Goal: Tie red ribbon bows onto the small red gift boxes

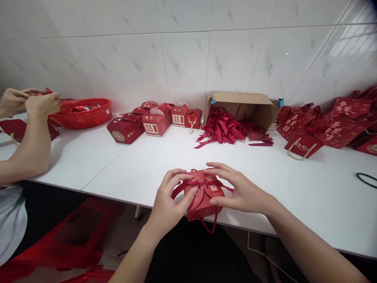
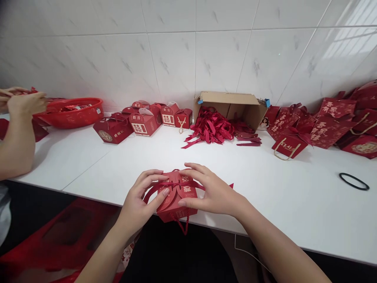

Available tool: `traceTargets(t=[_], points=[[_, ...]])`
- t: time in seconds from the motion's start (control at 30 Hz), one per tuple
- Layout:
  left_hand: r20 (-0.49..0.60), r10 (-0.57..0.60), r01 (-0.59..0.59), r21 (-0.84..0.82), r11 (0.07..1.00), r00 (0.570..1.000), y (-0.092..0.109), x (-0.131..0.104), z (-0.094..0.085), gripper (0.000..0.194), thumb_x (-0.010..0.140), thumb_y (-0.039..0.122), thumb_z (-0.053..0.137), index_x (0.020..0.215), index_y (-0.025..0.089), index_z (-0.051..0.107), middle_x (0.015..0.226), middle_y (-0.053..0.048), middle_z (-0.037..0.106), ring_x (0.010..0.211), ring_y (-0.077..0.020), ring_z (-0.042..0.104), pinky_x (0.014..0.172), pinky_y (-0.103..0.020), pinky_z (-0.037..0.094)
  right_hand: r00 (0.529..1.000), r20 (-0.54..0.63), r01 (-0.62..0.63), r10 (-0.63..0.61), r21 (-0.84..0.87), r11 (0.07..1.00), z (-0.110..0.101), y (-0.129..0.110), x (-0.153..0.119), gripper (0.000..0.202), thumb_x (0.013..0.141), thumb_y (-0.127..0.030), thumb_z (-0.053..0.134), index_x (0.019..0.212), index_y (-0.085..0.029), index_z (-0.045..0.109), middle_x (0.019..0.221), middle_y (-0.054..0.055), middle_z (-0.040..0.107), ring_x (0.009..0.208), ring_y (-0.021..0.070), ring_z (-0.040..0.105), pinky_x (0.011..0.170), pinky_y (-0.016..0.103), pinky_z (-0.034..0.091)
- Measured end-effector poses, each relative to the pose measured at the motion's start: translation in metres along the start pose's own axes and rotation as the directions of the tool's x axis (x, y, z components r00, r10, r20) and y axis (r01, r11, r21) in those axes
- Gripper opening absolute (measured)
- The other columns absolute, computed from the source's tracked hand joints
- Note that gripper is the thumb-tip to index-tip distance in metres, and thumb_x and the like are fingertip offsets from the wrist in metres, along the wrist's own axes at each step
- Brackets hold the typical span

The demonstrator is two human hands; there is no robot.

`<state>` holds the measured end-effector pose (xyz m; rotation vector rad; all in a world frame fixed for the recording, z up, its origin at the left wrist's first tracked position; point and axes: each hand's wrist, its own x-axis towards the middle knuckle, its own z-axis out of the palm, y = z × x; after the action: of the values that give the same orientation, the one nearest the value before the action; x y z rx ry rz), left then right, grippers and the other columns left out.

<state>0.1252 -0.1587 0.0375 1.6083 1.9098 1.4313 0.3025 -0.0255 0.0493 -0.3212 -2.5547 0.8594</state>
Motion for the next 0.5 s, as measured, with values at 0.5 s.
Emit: traceTargets(t=[0.5], points=[[0.031,-0.28,0.281,-0.136,0.95,0.96,-0.0078,0.0006,0.0003,0.041,0.074,0.038,0.069,0.102,0.023,0.044,0.108,-0.005,0.051,0.095,-0.0187,0.058,0.078,-0.033,0.051,0.994,-0.075,-0.075,0.081,0.071,0.995,0.0073,0.0043,-0.0027,0.034,0.094,-0.034,0.045,0.125,-0.025,0.055,0.138,0.012,0.04,0.12,0.0229,0.05,0.095,0.041,0.049]])
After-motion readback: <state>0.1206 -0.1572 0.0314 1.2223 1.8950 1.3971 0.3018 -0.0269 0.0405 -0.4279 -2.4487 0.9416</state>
